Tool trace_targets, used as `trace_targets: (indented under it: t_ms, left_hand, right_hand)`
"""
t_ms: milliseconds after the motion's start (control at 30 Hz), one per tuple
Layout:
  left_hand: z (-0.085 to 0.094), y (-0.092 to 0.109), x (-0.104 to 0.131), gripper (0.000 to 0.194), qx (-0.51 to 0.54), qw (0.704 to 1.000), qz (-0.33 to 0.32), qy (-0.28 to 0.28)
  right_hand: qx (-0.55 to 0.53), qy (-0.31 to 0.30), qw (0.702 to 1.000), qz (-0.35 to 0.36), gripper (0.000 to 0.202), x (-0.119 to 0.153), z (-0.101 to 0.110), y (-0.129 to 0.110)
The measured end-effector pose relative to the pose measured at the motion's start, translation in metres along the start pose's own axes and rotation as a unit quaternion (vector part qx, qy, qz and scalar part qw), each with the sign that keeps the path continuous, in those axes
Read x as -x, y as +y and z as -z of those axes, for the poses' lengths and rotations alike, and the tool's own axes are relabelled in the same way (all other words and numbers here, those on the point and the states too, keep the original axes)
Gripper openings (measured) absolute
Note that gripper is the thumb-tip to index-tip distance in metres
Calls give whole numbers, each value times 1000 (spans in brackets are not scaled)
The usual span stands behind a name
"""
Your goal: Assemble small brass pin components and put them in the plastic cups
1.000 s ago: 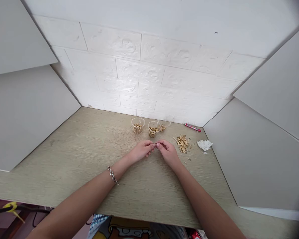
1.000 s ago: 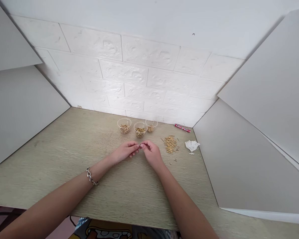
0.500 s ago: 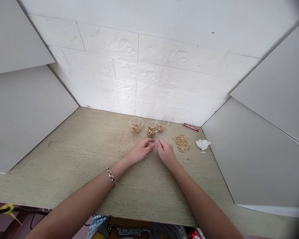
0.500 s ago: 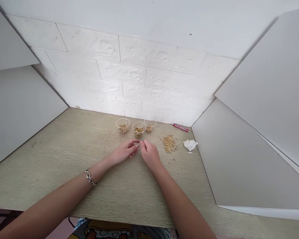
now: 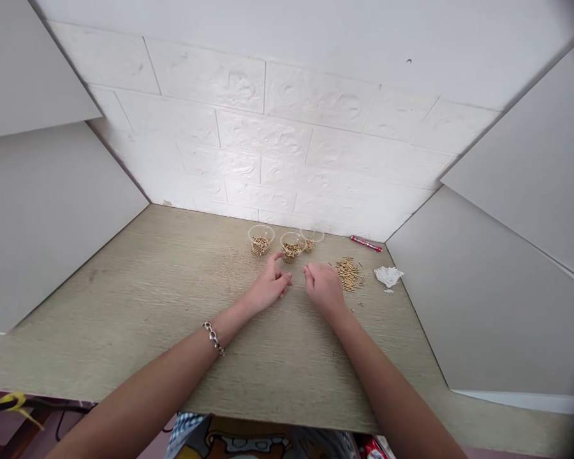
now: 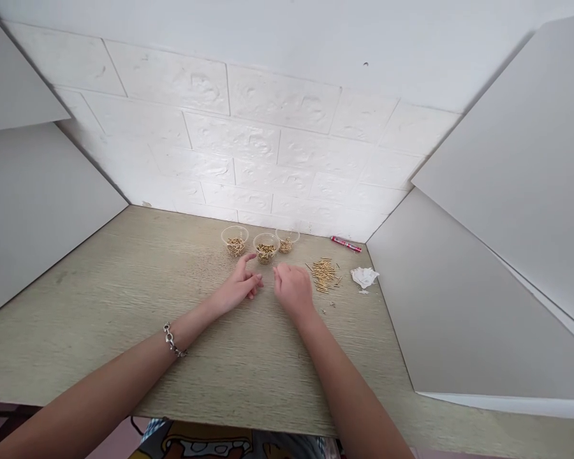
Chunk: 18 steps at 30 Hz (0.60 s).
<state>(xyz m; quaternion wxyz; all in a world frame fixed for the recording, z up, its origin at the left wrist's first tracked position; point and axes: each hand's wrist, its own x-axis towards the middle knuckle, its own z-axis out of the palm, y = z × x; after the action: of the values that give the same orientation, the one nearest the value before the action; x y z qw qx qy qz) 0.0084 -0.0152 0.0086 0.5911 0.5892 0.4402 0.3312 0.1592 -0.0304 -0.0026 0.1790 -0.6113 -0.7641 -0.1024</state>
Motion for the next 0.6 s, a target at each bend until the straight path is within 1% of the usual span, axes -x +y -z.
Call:
trace_targets:
  t_ms: [133,200,300,333,367,433,500,600]
  left_hand:
    - [0,-1,-1,54,-1,1000,3,-5]
    - [1,-1,0,51,-2,1000,3,-11]
    - [1,-1,-1,43,-10,1000,5,-20]
    - [0,-1,-1,38,-14,1000,8,-23]
    - [0,-2,-1,34,-19,999,11,-29]
    - [1,-3,-2,26,-30,998,10,-45]
    - [1,-3,-2,24,-36,997,-4,-65]
    - [1,-1,0,24,-31,995,-24,-92]
  right_hand:
    - [3,-7,1000,3,30,1,0,0]
    - [11,-18,1000,-22,31,1,0,0]
    - [0,-71,997,-32,30,1,-1,-3]
    - [-14,-78,996,-33,30,1,-2,-5]
    - [-36,-73,996,-40,30,2,-2,-7]
    - [-108,-45,990,-73,32,2,-1,-10]
    - [-211,-20,969,-124,35,2,1,-12]
    - [-363,-15,915,-177,37,1,3,-12]
